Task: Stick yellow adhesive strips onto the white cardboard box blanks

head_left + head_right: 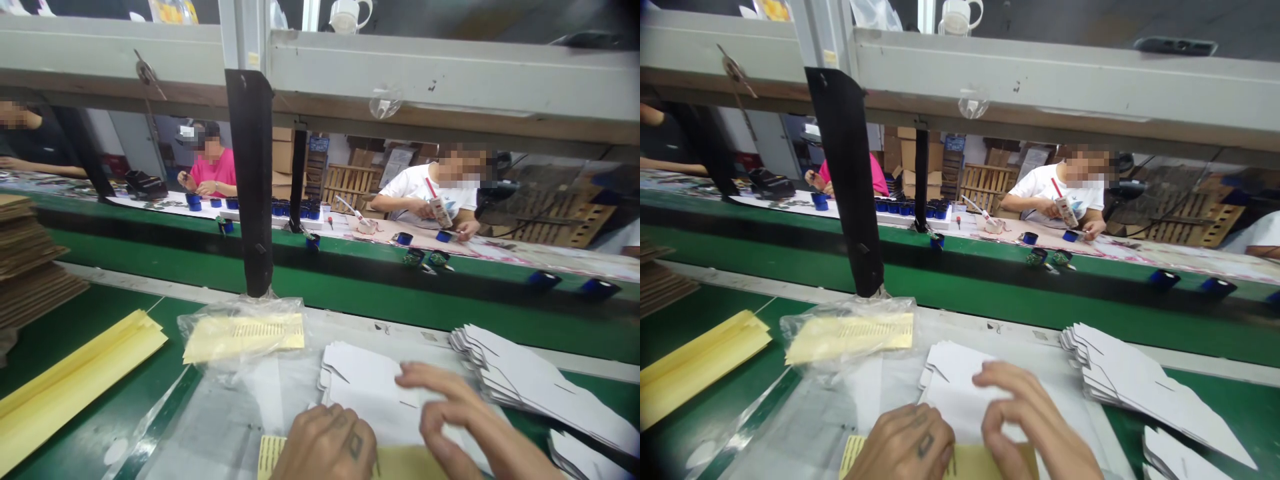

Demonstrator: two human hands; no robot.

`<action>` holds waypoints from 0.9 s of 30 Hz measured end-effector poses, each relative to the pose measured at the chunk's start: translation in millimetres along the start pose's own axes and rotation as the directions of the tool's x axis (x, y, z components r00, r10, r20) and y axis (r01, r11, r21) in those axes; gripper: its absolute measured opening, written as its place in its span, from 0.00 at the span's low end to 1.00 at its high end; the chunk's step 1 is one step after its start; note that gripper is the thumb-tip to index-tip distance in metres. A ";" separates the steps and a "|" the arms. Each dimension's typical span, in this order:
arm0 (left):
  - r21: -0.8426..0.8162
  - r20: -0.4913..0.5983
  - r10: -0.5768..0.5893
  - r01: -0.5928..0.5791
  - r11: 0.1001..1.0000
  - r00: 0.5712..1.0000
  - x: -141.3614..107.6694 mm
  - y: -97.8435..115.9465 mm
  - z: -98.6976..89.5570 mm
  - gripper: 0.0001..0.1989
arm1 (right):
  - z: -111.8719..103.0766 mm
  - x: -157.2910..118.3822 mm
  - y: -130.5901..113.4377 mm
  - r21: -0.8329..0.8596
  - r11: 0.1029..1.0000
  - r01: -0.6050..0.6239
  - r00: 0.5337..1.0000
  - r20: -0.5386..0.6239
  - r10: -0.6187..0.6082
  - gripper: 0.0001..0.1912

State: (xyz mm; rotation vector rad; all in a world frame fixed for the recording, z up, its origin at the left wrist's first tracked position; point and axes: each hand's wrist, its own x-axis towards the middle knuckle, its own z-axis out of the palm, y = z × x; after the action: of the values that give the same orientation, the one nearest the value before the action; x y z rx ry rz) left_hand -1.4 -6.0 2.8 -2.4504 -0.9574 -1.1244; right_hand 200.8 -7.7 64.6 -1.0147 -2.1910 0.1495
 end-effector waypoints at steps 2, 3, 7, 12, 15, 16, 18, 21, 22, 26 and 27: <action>0.017 -0.029 0.020 -0.019 1.000 0.999 -2.2 -0.6 4.8 0.14 | -0.2 23.7 4.3 0.049 0.972 -0.228 0.973 0.052 0.226 0.10; 0.025 -0.049 0.025 -0.024 0.999 0.998 -4.4 -0.6 8.1 0.13 | 3.2 36.2 7.7 0.077 0.946 -0.315 0.944 0.126 0.304 0.11; 0.027 -0.129 -0.021 0.024 0.999 0.991 -18.3 0.7 27.0 0.13 | 33.2 72.9 29.9 0.233 0.854 -0.466 0.831 0.447 0.332 0.13; 0.001 -0.197 -0.069 0.071 0.997 0.978 -28.2 -0.3 41.9 0.16 | 62.3 76.5 49.9 0.293 0.805 -0.515 0.778 0.554 0.296 0.12; 0.066 -0.198 -0.030 0.044 0.997 0.980 -24.4 -0.8 39.2 0.23 | 65.2 73.7 52.4 0.307 0.759 -0.575 0.750 0.569 0.338 0.13; 0.089 -0.206 -0.018 0.037 0.995 0.978 -22.3 -0.7 37.6 0.23 | 65.5 73.7 52.7 0.310 0.745 -0.591 0.743 0.569 0.353 0.14; 0.115 -0.231 -0.001 0.029 0.993 0.973 -18.4 0.1 34.6 0.24 | 66.7 74.4 53.1 0.314 0.726 -0.611 0.736 0.562 0.376 0.13; 0.127 -0.266 0.010 0.025 0.992 0.964 -15.0 1.6 32.3 0.24 | 69.5 75.1 54.0 0.314 0.723 -0.616 0.739 0.549 0.391 0.12; 0.128 -0.267 0.010 0.025 0.991 0.964 -14.7 1.9 32.3 0.25 | 70.2 75.0 54.3 0.315 0.720 -0.619 0.737 0.548 0.394 0.12; 0.110 -0.248 -0.010 0.038 0.993 0.969 -16.7 1.5 35.5 0.24 | 71.4 74.1 54.7 0.324 0.704 -0.632 0.731 0.551 0.403 0.12; 0.103 -0.253 -0.021 0.049 0.993 0.967 -17.8 1.4 36.5 0.23 | 71.7 74.1 54.8 0.327 0.702 -0.633 0.731 0.550 0.403 0.12</action>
State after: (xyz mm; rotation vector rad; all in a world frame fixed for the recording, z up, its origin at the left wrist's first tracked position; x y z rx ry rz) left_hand 11.8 3.0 -34.6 -2.1493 -0.9589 -1.3201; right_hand 156.0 95.0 31.6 -1.3717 -1.9725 1.2751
